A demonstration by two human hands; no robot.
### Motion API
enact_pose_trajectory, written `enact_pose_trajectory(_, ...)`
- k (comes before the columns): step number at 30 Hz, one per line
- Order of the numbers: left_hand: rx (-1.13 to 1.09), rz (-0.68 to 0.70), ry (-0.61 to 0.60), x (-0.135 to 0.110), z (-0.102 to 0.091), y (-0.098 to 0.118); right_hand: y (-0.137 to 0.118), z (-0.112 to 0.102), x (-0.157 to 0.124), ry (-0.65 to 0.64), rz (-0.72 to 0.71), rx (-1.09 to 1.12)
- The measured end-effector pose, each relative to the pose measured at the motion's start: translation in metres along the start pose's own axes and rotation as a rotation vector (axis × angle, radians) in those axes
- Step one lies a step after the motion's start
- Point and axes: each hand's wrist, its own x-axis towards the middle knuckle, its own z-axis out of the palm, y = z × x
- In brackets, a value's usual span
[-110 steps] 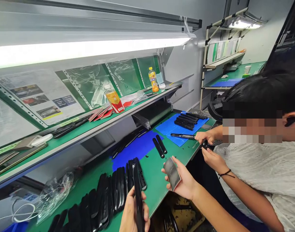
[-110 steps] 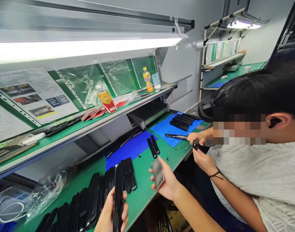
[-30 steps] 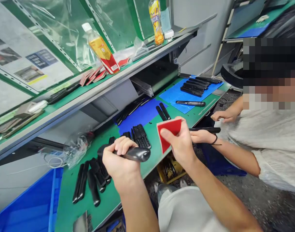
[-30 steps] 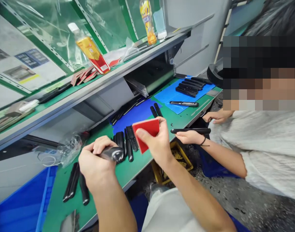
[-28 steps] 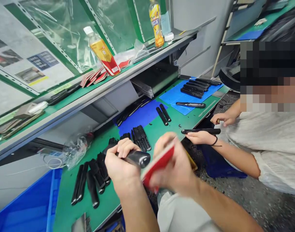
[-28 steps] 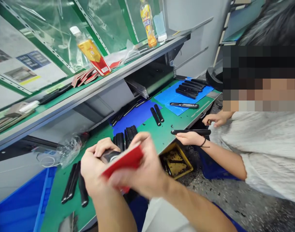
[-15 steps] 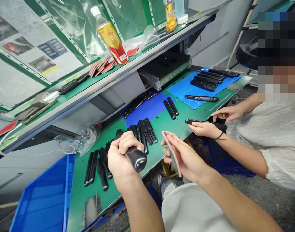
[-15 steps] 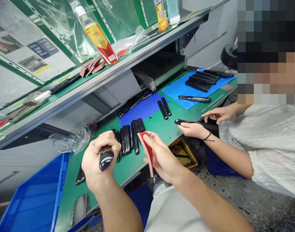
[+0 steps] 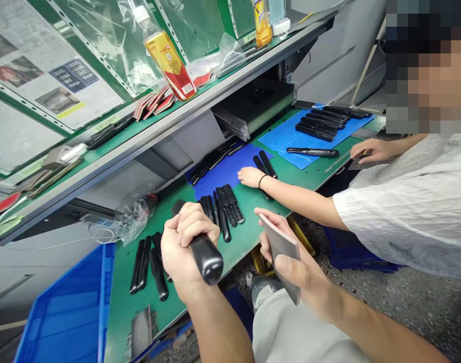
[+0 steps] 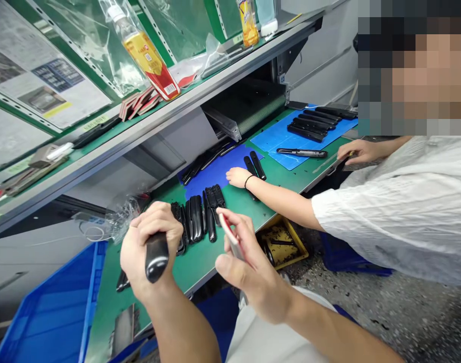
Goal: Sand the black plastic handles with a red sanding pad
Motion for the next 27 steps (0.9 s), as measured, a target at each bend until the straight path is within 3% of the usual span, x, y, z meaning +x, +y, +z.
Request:
enact_pose_trajectory(3, 0.129, -0.066, -0.085, -0.001, 0.002, -0.009, -0.003, 0.002, -0.002, -0.044, -0.066, -0.048)
enact_pose_trajectory(5, 0.204, -0.101, -0.073, -0.002, 0.004, -0.018, -0.003, 0.0, -0.003, -0.038, -0.189, -0.045)
enact_pose_trajectory(7, 0.294, -0.072, 0.019, -0.004, 0.004, -0.026, 0.0, -0.004, -0.004, -0.027, -0.377, -0.18)
enact_pose_trajectory(10, 0.44, 0.073, 0.21, -0.004, 0.002, -0.035, 0.0, -0.011, -0.001, -0.108, -0.659, -0.455)
enact_pose_trajectory(13, 0.486, 0.009, 0.186, -0.004, 0.001, -0.041, -0.002, -0.016, 0.003, -0.21, -0.881, -0.63)
enact_pose_trajectory(17, 0.46, -0.015, 0.138, -0.007, 0.003, -0.049, -0.004, -0.018, 0.007, -0.235, -0.96, -0.751)
enact_pose_trajectory(25, 0.421, -0.068, 0.09, -0.007, -0.001, -0.047, -0.002, -0.012, 0.002, -0.116, -1.088, -0.954)
enact_pose_trajectory(27, 0.369, -0.095, 0.075, -0.004, -0.005, -0.046, 0.008, -0.006, -0.004, -0.126, -1.227, -1.026)
